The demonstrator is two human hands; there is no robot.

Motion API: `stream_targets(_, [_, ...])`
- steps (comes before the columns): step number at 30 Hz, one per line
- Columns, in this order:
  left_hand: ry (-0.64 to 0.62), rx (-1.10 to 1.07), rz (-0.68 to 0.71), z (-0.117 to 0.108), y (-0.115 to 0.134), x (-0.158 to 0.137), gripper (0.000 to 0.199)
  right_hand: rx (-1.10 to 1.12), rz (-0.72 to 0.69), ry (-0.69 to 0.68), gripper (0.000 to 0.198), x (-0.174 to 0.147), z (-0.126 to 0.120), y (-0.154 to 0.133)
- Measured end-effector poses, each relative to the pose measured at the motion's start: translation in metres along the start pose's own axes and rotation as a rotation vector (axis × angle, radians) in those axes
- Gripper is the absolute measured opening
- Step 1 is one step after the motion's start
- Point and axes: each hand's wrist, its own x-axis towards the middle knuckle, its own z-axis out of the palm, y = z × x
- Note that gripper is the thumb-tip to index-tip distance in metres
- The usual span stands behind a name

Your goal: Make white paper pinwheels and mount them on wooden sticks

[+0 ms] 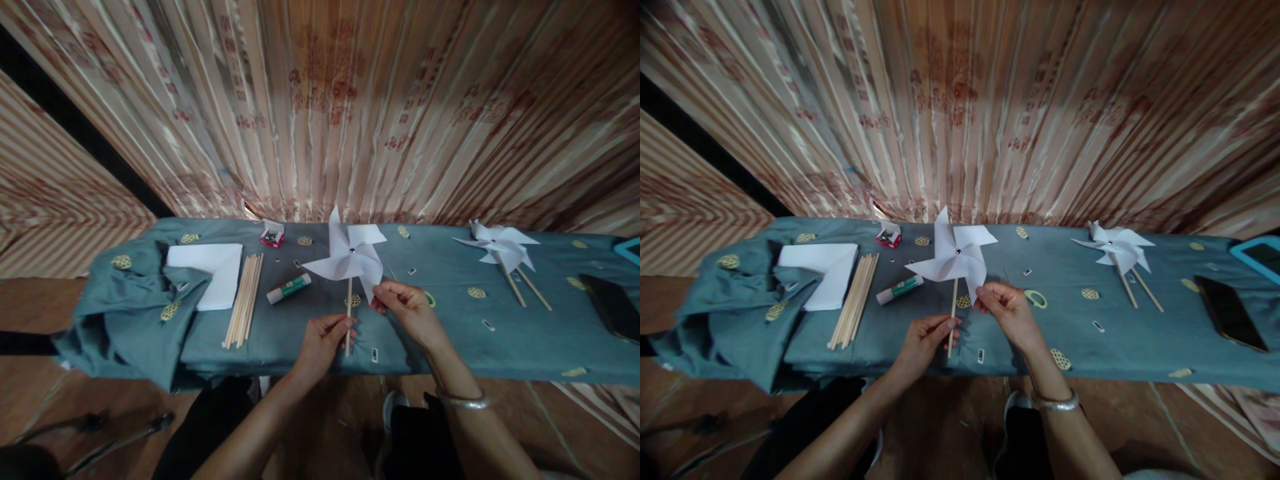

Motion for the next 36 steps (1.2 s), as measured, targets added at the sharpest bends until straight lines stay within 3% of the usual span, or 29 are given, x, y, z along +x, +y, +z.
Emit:
stream_targets(6, [-0.032,0.015,0.016,0.0,0.0,-0.001,0.039,-0.069,-0.02,-0.164,0.041,-0.006,0.013,-0.005])
stream_targets(10, [-0.047,0.027,0.023,0.0,-0.002,-0.002,0.042,-0.114,-0.065,-0.276,0.038,-0.012,0.007,-0.016])
stream_targets(12, [-0.04,0.027,0.004,-0.001,-0.003,-0.003,0.044,-0.111,-0.102,-0.115,0.035,-0.012,-0.004,-0.021])
stream_targets(16, [-0.069,0.024,-0.029,-0.001,-0.004,-0.006,0.046,-0.128,-0.252,0.532,0.027,-0.004,-0.031,-0.015])
stream_targets(18, [-0.089,0.024,-0.046,-0.001,-0.004,-0.008,0.046,-0.227,-0.316,0.651,0.034,0.002,-0.042,-0.006])
stream_targets(25, [-0.121,0.034,-0.056,-0.001,-0.005,-0.008,0.045,-0.175,-0.251,0.442,0.041,0.009,-0.043,0.016])
stream_targets(36, [-0.073,0.042,-0.02,-0.004,-0.002,-0.007,0.046,0.025,-0.107,0.369,0.034,0.008,-0.041,0.014])
